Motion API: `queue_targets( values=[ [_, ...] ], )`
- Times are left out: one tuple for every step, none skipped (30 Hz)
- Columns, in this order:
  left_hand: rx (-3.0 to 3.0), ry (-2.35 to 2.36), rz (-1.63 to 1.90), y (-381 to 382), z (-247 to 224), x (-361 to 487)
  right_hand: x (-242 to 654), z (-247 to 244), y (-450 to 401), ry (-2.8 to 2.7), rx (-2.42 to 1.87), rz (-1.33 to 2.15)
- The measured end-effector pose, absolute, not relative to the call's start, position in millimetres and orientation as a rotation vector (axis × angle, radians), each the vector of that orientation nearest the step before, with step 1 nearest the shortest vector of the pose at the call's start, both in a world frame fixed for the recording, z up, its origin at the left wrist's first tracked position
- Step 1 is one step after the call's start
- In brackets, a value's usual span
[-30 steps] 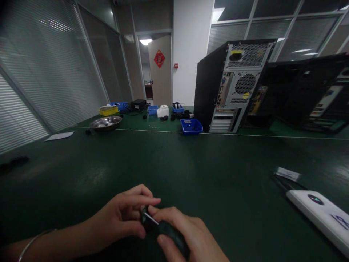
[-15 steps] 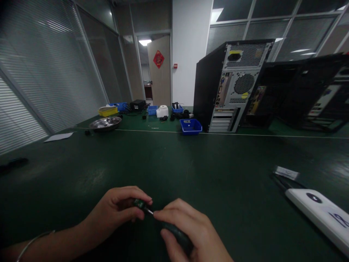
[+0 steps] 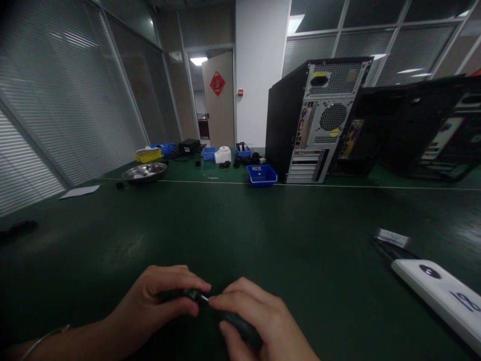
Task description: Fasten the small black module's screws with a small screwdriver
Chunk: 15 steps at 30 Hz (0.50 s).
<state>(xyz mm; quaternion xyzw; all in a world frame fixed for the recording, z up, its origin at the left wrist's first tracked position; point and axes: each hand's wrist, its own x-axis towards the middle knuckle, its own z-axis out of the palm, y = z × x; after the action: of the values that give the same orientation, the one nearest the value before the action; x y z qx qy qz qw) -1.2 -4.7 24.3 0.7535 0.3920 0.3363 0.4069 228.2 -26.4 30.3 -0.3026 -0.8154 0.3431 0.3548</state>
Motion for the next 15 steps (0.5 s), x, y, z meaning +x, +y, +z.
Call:
queue_targets(
  values=[
    [1.883, 0.994, 0.844, -4.8, 24.8, -1.1, 228.1, 30.7, -25.9, -2.108, -0.777, 0.89],
    [1.866, 1.002, 0.84, -4.8, 25.1, -1.0, 228.3, 30.9, -25.4, -2.112, -0.771, 0.897],
    [1.849, 1.009, 0.834, -4.8, 25.1, -0.9, 228.6, 30.8, -25.0, -2.116, -0.769, 0.905],
    [1.832, 1.014, 0.829, -4.8, 24.9, -1.0, 229.0, 30.6, -24.8, -2.117, -0.764, 0.91],
    [1.818, 1.016, 0.828, -4.8, 24.6, -1.1, 229.5, 30.2, -24.6, -2.115, -0.757, 0.916],
    [1.807, 1.015, 0.828, -4.9, 24.2, -1.2, 229.9, 29.7, -24.6, -2.11, -0.76, 0.926],
    [1.796, 1.017, 0.824, -5.0, 23.8, -1.3, 230.2, 29.3, -24.7, -2.102, -0.759, 0.936],
    [1.777, 1.023, 0.819, -5.1, 23.5, -1.3, 230.2, 28.9, -24.7, -2.093, -0.754, 0.946],
    [1.75, 1.028, 0.815, -5.2, 23.4, -1.2, 230.1, 28.6, -24.8, -2.082, -0.753, 0.957],
    [1.718, 1.033, 0.81, -5.4, 23.5, -0.9, 229.7, 28.5, -24.8, -2.073, -0.749, 0.968],
    [1.679, 1.034, 0.807, -5.6, 23.8, -0.4, 229.1, 28.4, -24.7, -2.064, -0.749, 0.975],
    [1.633, 1.03, 0.806, -5.8, 24.2, 0.3, 228.5, 28.4, -24.6, -2.058, -0.745, 0.979],
    [1.588, 1.019, 0.804, -6.1, 24.6, 1.2, 227.9, 28.5, -24.5, -2.056, -0.746, 0.981],
    [1.553, 1.004, 0.803, -6.4, 25.0, 2.2, 227.5, 28.5, -24.4, -2.057, -0.747, 0.984],
    [1.527, 0.989, 0.803, -6.7, 25.2, 3.1, 227.3, 28.6, -24.5, -2.058, -0.744, 0.988]
  ],
)
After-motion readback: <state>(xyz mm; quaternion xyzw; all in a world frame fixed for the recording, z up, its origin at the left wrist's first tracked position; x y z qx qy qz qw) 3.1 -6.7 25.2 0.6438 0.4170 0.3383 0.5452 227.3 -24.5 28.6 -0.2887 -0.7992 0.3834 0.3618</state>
